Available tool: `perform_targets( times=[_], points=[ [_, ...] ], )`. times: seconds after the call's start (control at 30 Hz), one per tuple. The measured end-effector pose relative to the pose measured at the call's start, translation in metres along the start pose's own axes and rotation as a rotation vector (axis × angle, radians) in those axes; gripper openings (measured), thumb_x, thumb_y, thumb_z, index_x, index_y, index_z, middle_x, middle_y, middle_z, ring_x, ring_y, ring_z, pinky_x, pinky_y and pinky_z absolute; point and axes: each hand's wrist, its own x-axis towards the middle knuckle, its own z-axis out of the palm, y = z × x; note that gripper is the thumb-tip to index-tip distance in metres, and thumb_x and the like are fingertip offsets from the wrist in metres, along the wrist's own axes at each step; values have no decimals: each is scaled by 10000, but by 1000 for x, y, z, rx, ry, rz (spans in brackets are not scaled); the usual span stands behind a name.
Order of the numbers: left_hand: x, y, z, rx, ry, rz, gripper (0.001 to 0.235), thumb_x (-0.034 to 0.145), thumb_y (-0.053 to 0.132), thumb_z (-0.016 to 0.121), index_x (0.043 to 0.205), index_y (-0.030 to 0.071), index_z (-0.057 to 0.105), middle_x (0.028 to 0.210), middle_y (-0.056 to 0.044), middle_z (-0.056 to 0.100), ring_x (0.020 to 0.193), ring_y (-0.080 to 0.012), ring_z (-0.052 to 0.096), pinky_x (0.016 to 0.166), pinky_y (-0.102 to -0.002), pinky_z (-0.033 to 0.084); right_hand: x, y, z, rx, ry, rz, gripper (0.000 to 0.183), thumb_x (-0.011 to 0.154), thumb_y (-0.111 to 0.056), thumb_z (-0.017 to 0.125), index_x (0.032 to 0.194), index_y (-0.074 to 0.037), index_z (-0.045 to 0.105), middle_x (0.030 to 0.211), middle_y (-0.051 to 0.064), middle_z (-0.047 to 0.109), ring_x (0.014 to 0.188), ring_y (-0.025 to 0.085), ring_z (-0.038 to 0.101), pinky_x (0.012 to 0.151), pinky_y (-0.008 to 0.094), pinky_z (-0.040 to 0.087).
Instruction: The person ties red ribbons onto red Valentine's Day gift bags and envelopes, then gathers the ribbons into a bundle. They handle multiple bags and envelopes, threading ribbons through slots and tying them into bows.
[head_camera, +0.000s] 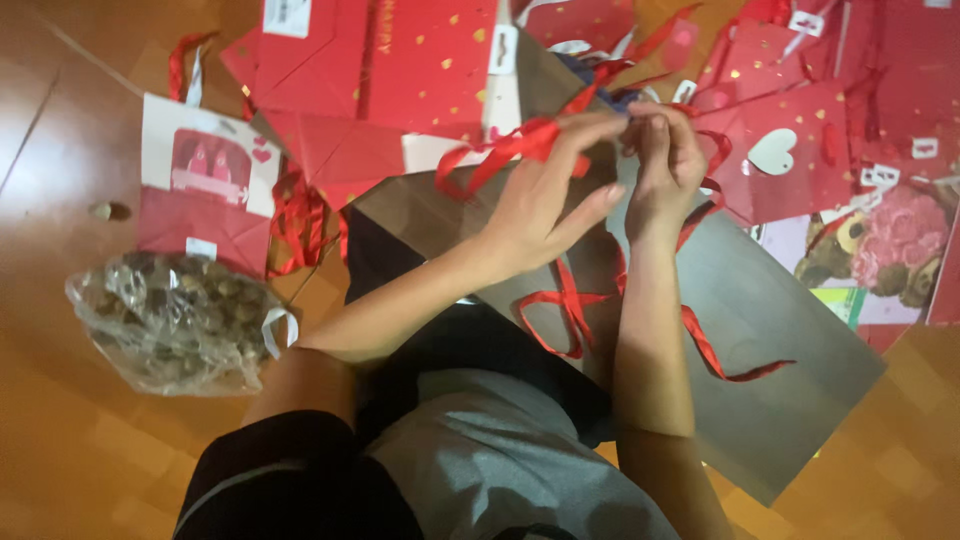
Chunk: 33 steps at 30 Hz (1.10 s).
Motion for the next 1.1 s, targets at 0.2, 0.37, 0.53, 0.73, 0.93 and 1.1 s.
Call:
perform_targets(
  times=[0.2, 0.37, 0.53, 0.73, 0.93, 1.1],
  points=[
    [43, -10, 44, -65, -85, -81, 779, 1141, 580, 380, 1647, 58, 99, 1633, -253, 363, 1347, -349, 551, 1206, -465, 363, -9, 11, -23, 14, -109, -87, 402, 1034, -307, 704, 1294, -7, 640, 1201, 18, 669, 1111, 105, 618, 976, 258, 496],
    [50, -20, 78, -117, -167, -150, 841, 1117, 587, 375, 1652, 47, 14, 1686, -295, 257, 1385, -390, 459, 1221, -479, 316, -8, 35, -63, 28, 56, 122, 160, 988, -66, 732, 1130, 5, 706, 998, 23, 687, 898, 119, 623, 809, 279, 524],
    [48, -4, 87, 95, -235, -70, 818, 1196, 481, 488, 1666, 55, -28, 1628, -334, 382, 1538, -432, 427, 1247, -436, 361, -16, 13, -137, 234, 57, 223, 188, 994, -40, 683, 1170, 16, 715, 1049, 51, 719, 849, 129, 656, 774, 288, 577],
    [50, 32, 56, 192, -719, -566, 670, 1009, 447, 585, 1566, 127, 393, 861, -125, 760, 667, -240, 767, 716, -354, 599, -37, -26, -201, 163, -70, 298, 218, 1055, -153, 673, 1120, 55, 687, 870, 118, 700, 627, 169, 635, 594, 278, 513],
    [53, 28, 47, 487, -417, -113, 341, 983, 346, 697, 1273, 169, 725, 919, -83, 741, 676, -273, 722, 639, -417, 561, -34, -45, -194, 48, 177, 259, 255, 1163, -165, 584, 1069, 33, 714, 842, 62, 664, 651, 100, 587, 575, 237, 424],
    [69, 4, 42, 645, -219, -64, 267, 944, 213, 753, 1190, 109, 750, 929, -94, 683, 793, -299, 705, 715, -441, 552, -34, -71, -176, -227, -88, 366, 190, 1085, -138, 642, 1056, 29, 729, 742, 57, 646, 612, 57, 540, 552, 203, 354]
  ],
)
